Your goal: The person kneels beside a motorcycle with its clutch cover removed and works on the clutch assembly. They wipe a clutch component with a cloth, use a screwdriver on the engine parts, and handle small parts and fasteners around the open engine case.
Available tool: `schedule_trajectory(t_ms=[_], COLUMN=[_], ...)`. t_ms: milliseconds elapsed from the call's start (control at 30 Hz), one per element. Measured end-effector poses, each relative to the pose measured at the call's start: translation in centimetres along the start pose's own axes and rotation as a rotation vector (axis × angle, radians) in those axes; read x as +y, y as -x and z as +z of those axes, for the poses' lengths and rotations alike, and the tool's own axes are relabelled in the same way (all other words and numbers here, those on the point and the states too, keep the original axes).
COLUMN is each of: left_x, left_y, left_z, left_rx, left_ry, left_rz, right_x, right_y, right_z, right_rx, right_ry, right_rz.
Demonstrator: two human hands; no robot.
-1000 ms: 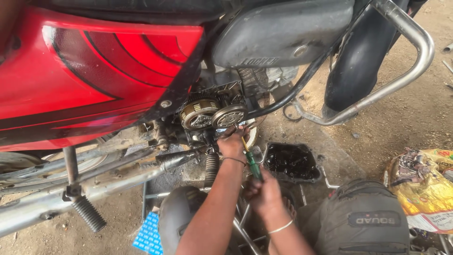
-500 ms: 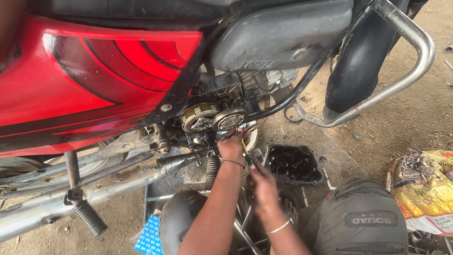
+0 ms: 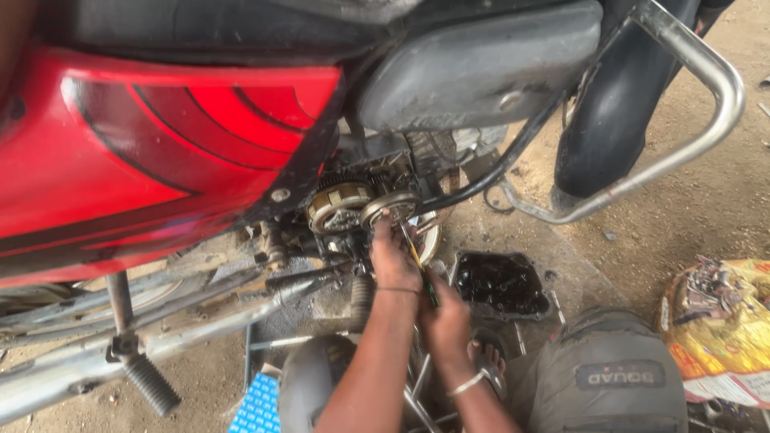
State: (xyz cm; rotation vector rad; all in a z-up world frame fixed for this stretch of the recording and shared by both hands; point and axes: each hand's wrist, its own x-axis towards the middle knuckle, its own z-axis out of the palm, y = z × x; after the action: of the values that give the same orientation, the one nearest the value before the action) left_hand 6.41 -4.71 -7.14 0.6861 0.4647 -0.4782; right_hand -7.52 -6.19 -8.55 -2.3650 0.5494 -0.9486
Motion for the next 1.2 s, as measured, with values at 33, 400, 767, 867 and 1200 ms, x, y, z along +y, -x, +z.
schedule_trajectory(t_ms=[33,400,767,867,1200], left_x=[-0.1,1.0,1.7,2.1,0.4], left_y=[0.0,1.1,0.6,0.5,1.4], left_z=[0.1,0.5,1.7,1.9,0.8], left_rx=[0.007,-0.026,0.041,0.034,-0.157], left_ry=[0.001,0.022,-0.023,-0.015,-0.151], left_rz=[-0.011,-0.031,-0.075,-0.08,-0.08], right_x=[1.4,1.3,2.7,2.2,3.9], right_y=[0.2,0.1,0.2,-0.5,0.6], right_z=[0.9,0.3,2.1,2.2,-2.2], right_rx=[-0.055,-0.026,-0.053,-0.175,-0.213], right_ry=[-0.354,-0.381,-0.516,-0.739,-0.898], right_rz=[0.265,0.134,0.213,0.845,0.781])
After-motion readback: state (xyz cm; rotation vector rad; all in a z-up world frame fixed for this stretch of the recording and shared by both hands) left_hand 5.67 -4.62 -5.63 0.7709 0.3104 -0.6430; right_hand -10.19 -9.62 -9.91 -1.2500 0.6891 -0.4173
